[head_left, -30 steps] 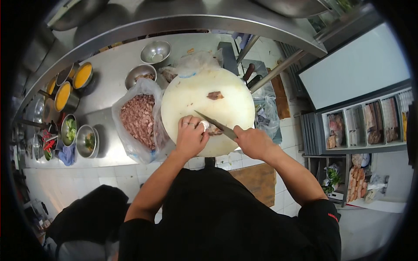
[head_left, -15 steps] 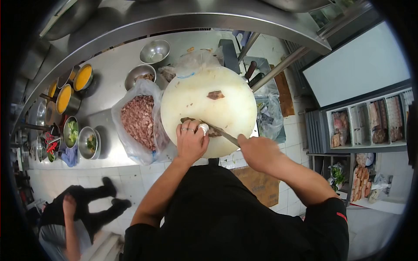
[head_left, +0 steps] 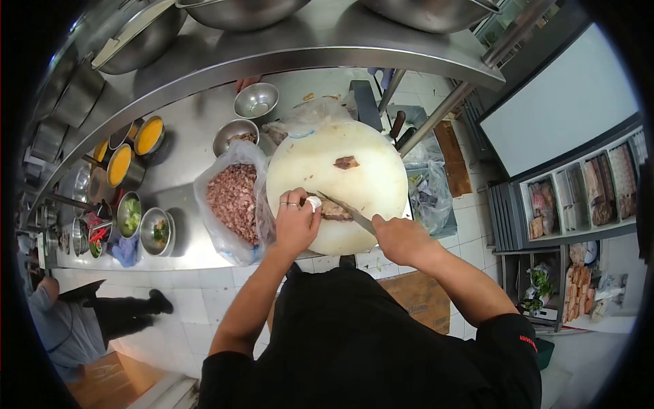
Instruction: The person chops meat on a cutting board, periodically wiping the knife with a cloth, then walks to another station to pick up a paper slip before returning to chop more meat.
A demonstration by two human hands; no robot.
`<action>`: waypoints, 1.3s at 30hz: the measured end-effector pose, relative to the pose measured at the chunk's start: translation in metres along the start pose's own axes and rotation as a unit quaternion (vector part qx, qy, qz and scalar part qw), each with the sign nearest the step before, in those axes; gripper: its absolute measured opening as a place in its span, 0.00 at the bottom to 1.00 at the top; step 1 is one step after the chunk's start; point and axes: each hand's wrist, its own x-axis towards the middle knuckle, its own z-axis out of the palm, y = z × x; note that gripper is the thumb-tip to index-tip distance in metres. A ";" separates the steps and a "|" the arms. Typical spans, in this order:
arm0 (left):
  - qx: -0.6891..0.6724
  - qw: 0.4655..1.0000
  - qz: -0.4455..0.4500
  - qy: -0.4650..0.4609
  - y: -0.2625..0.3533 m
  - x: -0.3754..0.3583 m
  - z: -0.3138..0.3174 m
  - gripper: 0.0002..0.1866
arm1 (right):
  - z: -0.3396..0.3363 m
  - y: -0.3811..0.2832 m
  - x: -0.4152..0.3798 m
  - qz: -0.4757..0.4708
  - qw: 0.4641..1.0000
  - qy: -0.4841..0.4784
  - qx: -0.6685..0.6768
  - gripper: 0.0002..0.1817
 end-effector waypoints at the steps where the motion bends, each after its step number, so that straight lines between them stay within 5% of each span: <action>1: 0.010 1.000 0.001 0.003 0.001 -0.001 0.000 0.10 | 0.004 0.000 -0.003 0.001 1.000 0.000 0.000 0.12; 6: 0.022 1.000 0.003 -0.005 0.003 0.002 0.002 0.11 | 0.027 -0.004 0.008 0.029 0.998 0.049 0.041 0.13; 9: 0.028 0.999 0.023 -0.011 0.003 0.000 0.001 0.10 | 0.008 0.015 0.035 -0.037 0.995 0.035 0.088 0.13; 15: 0.032 0.999 0.022 0.000 0.000 -0.002 0.004 0.11 | -0.019 -0.015 -0.018 0.010 0.998 0.055 -0.001 0.12; 25: 0.026 0.999 0.021 -0.006 -0.002 0.000 0.007 0.15 | -0.023 -0.029 -0.018 0.022 0.999 -0.038 -0.025 0.10; 33: 0.023 1.000 0.007 -0.014 -0.001 0.003 0.008 0.12 | 0.020 0.012 0.018 -0.005 0.998 0.057 0.040 0.11; 39: 0.030 0.999 0.009 -0.024 0.001 0.002 0.007 0.12 | -0.012 -0.022 -0.012 0.030 0.999 -0.017 -0.012 0.11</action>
